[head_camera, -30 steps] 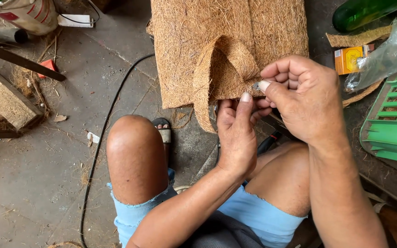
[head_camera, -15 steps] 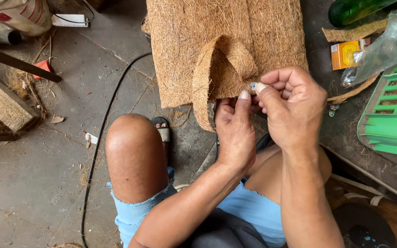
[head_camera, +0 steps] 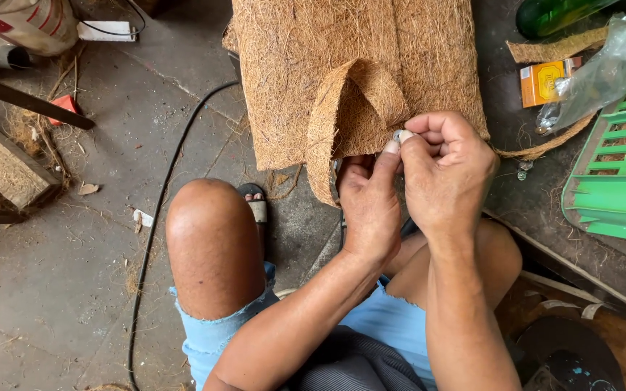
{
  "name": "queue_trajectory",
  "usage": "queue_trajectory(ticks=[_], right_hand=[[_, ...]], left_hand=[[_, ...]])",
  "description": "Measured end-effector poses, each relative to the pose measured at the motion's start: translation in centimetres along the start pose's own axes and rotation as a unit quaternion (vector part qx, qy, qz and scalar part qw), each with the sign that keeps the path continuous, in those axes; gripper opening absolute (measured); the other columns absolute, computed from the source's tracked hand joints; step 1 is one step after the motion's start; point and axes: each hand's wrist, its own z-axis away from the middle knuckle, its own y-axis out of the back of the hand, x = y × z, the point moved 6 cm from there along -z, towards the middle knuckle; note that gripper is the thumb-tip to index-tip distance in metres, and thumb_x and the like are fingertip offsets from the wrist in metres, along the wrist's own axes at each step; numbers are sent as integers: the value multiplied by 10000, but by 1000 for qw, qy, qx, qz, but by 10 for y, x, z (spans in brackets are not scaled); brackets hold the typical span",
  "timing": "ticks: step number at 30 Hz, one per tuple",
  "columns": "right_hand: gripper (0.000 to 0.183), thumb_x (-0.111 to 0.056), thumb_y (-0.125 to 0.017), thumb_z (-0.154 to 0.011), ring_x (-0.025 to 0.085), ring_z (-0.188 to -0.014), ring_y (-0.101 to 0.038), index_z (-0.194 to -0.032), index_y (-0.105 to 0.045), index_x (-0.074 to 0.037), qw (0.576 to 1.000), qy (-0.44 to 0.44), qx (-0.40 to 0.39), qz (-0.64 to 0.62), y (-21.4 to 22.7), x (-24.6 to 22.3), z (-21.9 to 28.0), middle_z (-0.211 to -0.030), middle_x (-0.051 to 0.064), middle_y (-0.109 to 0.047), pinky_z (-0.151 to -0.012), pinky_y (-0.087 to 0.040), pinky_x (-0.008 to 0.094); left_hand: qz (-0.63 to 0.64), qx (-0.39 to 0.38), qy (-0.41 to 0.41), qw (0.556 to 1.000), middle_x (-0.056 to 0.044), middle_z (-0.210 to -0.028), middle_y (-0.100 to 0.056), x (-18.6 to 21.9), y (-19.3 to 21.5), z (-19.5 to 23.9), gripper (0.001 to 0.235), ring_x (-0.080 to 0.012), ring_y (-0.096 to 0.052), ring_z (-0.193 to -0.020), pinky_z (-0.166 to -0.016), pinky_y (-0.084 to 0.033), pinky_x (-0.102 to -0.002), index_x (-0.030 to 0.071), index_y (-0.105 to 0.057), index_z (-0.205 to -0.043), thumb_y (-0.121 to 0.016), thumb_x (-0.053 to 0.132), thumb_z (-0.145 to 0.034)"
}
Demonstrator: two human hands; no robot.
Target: The person assembles a coir tote bag by hand, folding and securing the edges with a fastener. They then use a hammer and a green bottle to press the fastener into place. The person inspects the bag and adjusts the handles.
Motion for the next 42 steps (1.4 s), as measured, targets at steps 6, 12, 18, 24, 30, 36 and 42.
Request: queue_trajectory(ticks=[6, 12, 18, 24, 30, 36, 42], right_hand=[[87, 14, -658, -878, 134, -657, -595, -918, -727, -20, 997, 61, -25, 37, 6, -8, 0, -868, 62, -710, -625, -488, 271], [162, 98, -683, -857, 123, -609, -589, -952, -759, -9, 991, 103, -47, 67, 10, -17, -1, -885, 75, -647, -590, -511, 237], [140, 84, -701, -873, 171, -630, -555, -951, -754, -19, 976, 182, -67, 95, 13, -27, -4, -906, 82, -650, -652, -474, 317], [129, 39, -675, -852, 159, -524, -504, -922, -749, -42, 974, 152, -122, 117, 14, -24, -14, -842, 64, -637, -600, -456, 334], [93, -49, -750, -850, 34, -580, -457, -817, -697, -117, 961, -63, -268, 30, -1, 12, -40, -661, -39, -591, -497, -366, 205], [118, -56, -729, -839, 59, -471, -493, -759, -656, -101, 943, -101, -316, 7, -3, 12, -53, -598, -18, -562, -431, -356, 205], [109, -24, -738, -865, 77, -457, -510, -809, -654, -66, 936, -121, -324, -59, -3, 16, -52, -618, 19, -594, -404, -365, 197]], left_hand=[[-78, -4, -18, 997, -92, -1007, -709, 3, 2, -5, 137, -123, -631, -932, -857, -521, -287, 24, -659, -1008, -627, 130, -927], [-100, -11, -27, 994, 38, -800, -620, 7, 1, -5, 137, -42, -516, -765, -679, -463, -257, 122, -614, -799, -621, 139, -935], [-233, 59, -35, 970, 96, -550, -333, 25, -1, -3, 434, -45, -284, -560, -463, -227, -325, 225, -320, -547, -615, 199, -864], [-307, 121, -42, 943, 56, -585, -343, 16, 8, -3, 441, -94, -316, -591, -499, -281, -363, 194, -278, -599, -631, 286, -848], [-331, 161, -15, 930, 15, -683, -321, 11, 13, -4, 448, -147, -344, -657, -599, -331, -378, 150, -263, -699, -622, 376, -842], [-327, 154, -30, 932, 34, -632, -294, 17, 4, -5, 451, -126, -306, -609, -543, -294, -373, 170, -236, -664, -618, 340, -835], [-314, 127, -46, 940, 38, -663, -298, 15, 4, -8, 417, -115, -314, -615, -546, -299, -354, 180, -266, -688, -620, 340, -838]])
